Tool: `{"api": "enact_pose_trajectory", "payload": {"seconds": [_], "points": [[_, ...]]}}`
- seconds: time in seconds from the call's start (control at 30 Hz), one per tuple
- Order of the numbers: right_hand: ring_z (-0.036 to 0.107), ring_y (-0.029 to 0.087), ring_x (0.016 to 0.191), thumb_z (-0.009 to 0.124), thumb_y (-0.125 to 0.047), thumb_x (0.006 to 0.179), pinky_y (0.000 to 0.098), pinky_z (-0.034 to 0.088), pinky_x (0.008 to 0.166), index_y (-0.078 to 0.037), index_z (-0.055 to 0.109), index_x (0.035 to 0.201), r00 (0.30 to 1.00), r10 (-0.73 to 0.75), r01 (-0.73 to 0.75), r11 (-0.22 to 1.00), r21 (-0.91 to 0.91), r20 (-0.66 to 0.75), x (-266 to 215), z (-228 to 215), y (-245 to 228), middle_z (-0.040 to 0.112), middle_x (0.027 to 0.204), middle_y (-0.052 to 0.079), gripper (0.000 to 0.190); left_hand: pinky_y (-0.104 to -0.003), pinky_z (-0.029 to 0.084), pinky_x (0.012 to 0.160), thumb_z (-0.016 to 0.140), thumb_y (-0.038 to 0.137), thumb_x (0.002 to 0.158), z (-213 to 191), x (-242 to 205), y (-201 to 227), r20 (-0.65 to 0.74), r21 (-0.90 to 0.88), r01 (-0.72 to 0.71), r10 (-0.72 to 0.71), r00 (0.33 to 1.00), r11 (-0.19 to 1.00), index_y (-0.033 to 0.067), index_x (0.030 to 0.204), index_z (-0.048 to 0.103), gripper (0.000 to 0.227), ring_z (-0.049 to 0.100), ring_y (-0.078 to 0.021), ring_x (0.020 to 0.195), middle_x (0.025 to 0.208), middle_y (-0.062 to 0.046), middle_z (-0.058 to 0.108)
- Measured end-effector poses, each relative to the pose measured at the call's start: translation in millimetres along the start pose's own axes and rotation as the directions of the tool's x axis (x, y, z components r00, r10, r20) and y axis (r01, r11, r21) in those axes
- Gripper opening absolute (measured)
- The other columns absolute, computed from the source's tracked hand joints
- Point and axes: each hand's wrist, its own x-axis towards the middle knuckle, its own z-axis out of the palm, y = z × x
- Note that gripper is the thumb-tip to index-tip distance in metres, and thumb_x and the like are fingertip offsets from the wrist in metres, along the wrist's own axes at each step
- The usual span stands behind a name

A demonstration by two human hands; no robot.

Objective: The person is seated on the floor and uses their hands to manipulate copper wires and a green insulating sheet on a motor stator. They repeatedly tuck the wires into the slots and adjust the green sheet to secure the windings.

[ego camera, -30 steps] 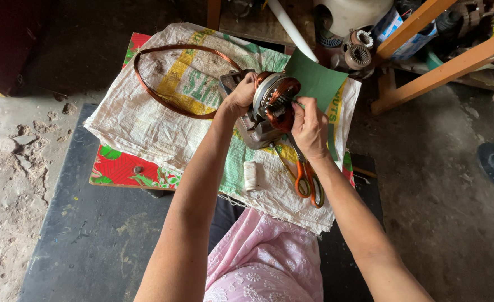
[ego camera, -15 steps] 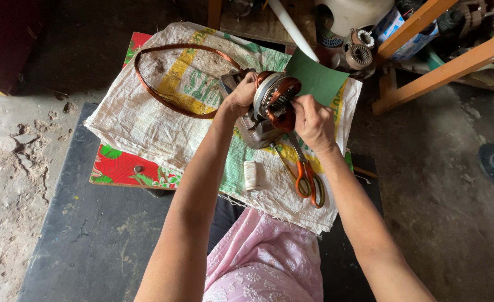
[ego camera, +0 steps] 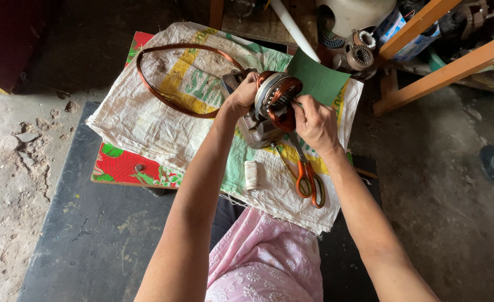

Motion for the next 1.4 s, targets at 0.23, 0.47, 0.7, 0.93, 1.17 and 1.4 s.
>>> {"api": "enact_pose_trajectory", "payload": {"seconds": [0.23,0.47,0.7,0.93,1.17,1.4], "points": [[0.075,0.026,0.079,0.070,-0.010,0.104,0.0362,0.057,0.064,-0.002,0.068,0.102,0.973,0.200,-0.175,0.965,0.196,-0.115,1.5,-11.4,-21.3,0.075,0.092,0.013,0.009,-0.025,0.053,0.056,0.075,0.023,0.096,-1.9,-0.3,-3.6,-0.010,-0.031,0.003,-0.003,1.000,1.000,0.0024,0.090,0.079,0.022,0.064,-0.0072,0.063,0.079,-0.003,0.075],[0.058,0.015,0.063,0.077,-0.010,0.095,0.0292,0.041,0.054,-0.002,0.077,0.101,0.809,0.563,-0.417,0.751,0.512,-0.168,-14.4,-8.9,-16.3,0.076,0.092,0.012,0.010,-0.025,0.052,0.054,0.072,0.023,0.097,-4.3,-1.4,-4.0,0.004,-0.065,0.016,-0.015,1.000,0.998,0.0016,0.090,0.079,0.024,0.064,-0.0087,0.061,0.077,-0.004,0.075],[0.056,0.013,0.072,0.074,-0.013,0.100,0.0312,0.049,0.065,0.003,0.074,0.104,0.600,0.788,-0.181,-0.033,0.983,0.137,-34.8,-16.2,-26.7,0.066,0.084,0.005,0.016,-0.025,0.052,0.058,0.074,0.018,0.098,-8.0,-0.6,-9.6,0.006,-0.125,-0.010,0.011,1.000,0.992,0.0010,0.094,0.080,0.018,0.063,-0.0080,0.065,0.082,-0.004,0.075],[0.055,0.016,0.070,0.066,-0.013,0.105,0.0310,0.044,0.062,0.006,0.069,0.112,0.579,0.770,-0.150,-0.223,0.963,0.268,-34.6,-27.8,-47.3,0.063,0.079,0.009,0.020,-0.027,0.054,0.058,0.072,0.016,0.098,-8.1,-2.5,-5.9,-0.008,-0.099,0.035,-0.036,0.999,0.994,0.0013,0.096,0.080,0.017,0.066,-0.0100,0.064,0.083,-0.006,0.077],[0.066,0.018,0.067,0.066,-0.001,0.098,0.0330,0.055,0.056,0.001,0.063,0.134,0.657,0.748,-0.277,0.121,0.953,0.096,-29.3,-44.1,-57.7,0.071,0.088,0.013,0.036,-0.026,0.055,0.060,0.073,0.016,0.097,-7.3,-2.4,-6.6,0.002,-0.100,0.023,-0.023,1.000,0.995,0.0005,0.098,0.079,0.016,0.065,-0.0092,0.066,0.085,-0.005,0.076],[0.069,0.019,0.066,0.061,0.006,0.103,0.0306,0.058,0.058,-0.003,0.056,0.124,0.768,0.638,-0.185,0.145,0.972,0.051,-32.0,-71.4,-53.6,0.069,0.091,0.013,0.023,-0.025,0.055,0.060,0.074,0.012,0.093,-8.3,-5.0,-5.8,0.029,-0.066,0.015,-0.013,0.999,0.998,0.0002,0.101,0.078,0.015,0.065,-0.0084,0.067,0.084,-0.004,0.076]]}}
